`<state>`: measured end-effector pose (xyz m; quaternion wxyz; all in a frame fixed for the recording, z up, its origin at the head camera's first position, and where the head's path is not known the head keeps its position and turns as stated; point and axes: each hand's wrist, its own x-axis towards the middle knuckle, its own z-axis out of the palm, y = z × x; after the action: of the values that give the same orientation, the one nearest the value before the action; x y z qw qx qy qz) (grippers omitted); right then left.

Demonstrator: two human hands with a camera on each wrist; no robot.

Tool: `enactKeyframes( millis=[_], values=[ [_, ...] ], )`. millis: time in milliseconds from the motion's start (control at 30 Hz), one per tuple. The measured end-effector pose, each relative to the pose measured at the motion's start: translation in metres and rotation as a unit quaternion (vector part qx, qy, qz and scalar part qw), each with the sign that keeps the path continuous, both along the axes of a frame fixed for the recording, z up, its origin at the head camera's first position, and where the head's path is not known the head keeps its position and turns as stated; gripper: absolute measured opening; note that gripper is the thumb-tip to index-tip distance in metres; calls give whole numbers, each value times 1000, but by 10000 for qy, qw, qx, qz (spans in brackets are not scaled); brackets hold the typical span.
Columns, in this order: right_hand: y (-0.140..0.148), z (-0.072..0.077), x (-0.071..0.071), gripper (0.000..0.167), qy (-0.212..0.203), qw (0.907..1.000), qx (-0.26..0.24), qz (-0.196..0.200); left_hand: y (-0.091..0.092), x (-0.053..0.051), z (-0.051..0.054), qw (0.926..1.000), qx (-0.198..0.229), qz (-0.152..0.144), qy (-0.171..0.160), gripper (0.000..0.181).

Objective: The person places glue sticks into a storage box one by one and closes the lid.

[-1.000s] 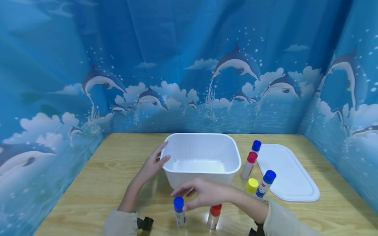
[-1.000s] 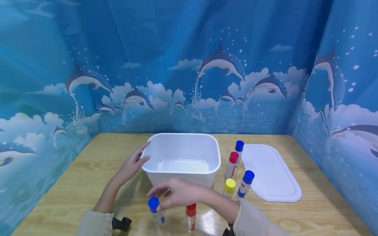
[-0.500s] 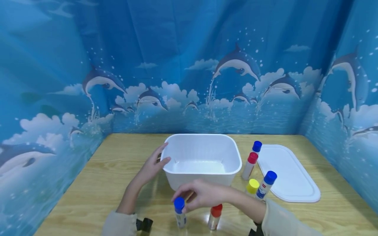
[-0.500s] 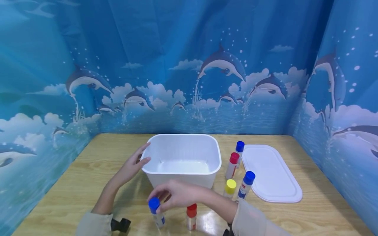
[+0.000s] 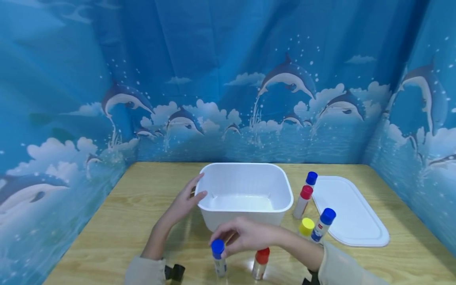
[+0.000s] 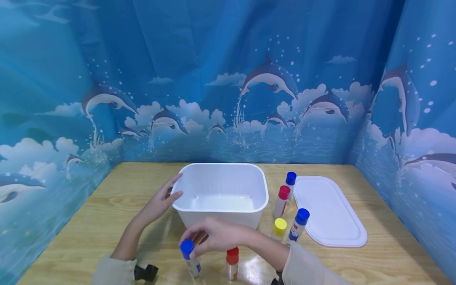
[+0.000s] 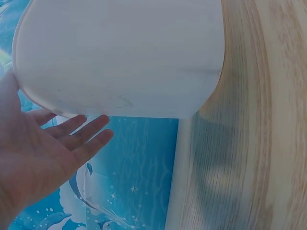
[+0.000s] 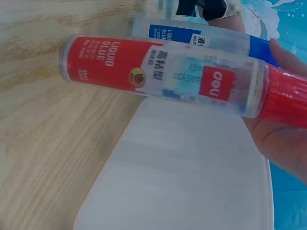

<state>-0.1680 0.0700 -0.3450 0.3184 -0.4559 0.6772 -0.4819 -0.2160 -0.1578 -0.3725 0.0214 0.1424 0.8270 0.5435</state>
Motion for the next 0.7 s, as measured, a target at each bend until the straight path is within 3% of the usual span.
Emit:
enactKeyframes(
  millis=[200, 433, 700],
  values=[
    [2, 9, 1, 30, -289, 9996, -76, -5, -1, -3, -5, 10000, -30, -8, 25, 63],
    [4, 23, 2, 30, 56, 9998, -122, -113, -2, -3, -7, 9999, 0, -29, 101, 63],
    [8, 42, 2, 29, 167, 9992, -95, -341, -2, -3, -7, 9999, -86, 91, -81, 66]
  ],
)
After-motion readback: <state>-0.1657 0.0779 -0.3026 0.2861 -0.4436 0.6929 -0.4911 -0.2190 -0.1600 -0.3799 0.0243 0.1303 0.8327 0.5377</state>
